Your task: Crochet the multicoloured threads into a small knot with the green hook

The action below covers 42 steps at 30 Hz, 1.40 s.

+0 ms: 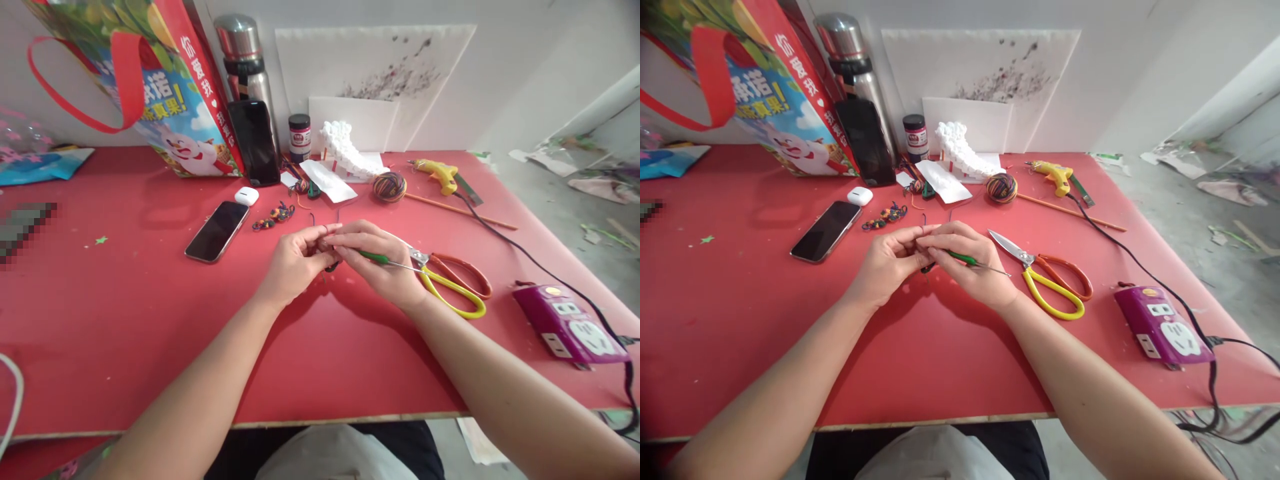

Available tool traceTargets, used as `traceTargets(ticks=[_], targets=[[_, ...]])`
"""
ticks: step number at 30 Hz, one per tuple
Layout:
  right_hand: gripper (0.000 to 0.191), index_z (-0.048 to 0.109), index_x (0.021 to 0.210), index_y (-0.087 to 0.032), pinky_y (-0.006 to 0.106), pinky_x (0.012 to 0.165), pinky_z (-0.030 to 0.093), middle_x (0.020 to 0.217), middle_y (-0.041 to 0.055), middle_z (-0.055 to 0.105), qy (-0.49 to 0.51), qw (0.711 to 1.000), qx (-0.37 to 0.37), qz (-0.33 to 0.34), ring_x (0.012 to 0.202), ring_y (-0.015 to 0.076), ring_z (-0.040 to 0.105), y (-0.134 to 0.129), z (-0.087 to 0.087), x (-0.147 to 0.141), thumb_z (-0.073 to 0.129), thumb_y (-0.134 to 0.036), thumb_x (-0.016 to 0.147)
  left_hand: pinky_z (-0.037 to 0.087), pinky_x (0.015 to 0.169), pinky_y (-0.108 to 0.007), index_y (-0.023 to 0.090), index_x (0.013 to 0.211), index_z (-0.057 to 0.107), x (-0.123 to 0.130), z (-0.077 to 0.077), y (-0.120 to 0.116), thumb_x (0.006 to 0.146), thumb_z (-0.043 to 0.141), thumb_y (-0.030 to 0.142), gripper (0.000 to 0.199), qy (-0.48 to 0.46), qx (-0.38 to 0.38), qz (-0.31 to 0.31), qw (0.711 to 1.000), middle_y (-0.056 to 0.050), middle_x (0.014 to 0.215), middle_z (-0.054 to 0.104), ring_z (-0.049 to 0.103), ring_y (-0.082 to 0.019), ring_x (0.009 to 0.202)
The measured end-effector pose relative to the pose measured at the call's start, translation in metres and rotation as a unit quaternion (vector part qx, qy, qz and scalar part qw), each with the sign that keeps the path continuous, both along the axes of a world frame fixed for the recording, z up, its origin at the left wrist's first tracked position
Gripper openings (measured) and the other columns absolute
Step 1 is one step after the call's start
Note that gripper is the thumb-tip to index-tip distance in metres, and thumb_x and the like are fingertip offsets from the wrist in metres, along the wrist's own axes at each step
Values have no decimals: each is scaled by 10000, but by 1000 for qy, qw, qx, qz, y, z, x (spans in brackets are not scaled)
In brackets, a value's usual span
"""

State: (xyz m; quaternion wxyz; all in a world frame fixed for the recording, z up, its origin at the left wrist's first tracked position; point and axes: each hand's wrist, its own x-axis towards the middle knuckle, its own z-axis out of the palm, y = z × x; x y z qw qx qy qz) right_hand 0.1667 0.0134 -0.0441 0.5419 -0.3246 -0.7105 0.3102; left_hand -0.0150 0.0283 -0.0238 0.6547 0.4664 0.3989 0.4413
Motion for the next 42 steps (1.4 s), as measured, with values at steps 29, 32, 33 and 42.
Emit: traceTargets(ticks=[29, 32, 33, 42], targets=[[158, 889, 1052, -246, 341, 722, 621, 847, 27, 720, 87, 990, -66, -89, 743, 154, 685, 2, 4, -1, 768, -328, 989, 499, 799, -276, 215, 1091, 846, -2, -3, 3, 735, 921, 170, 367, -88, 2, 46, 995, 7, 846, 719, 656, -136, 824], [148, 892, 1029, -254, 337, 700, 615, 850, 30, 726, 97, 989, -63, -90, 733, 154, 686, 2, 4, -2, 772, -327, 983, 470, 750, -274, 201, 1149, 812, -4, -3, 4, 749, 931, 210, 418, -79, -15, 41, 996, 15, 825, 715, 643, -128, 778], [142, 894, 1025, -255, 333, 691, 611, 846, 29, 726, 101, 989, -64, -89, 732, 153, 686, 2, 4, -3, 770, -308, 979, 457, 729, -274, 197, 1171, 796, -4, -3, 4, 742, 939, 218, 453, -77, -24, 36, 996, 17, 825, 721, 636, -124, 756], [155, 898, 1037, -256, 326, 693, 596, 842, 25, 717, 103, 989, -74, -72, 745, 151, 688, 2, 3, -4, 756, -245, 976, 409, 652, -265, 173, 1257, 762, -4, -2, 5, 737, 889, 177, 535, -61, -25, 53, 996, 9, 820, 718, 616, -123, 725]])
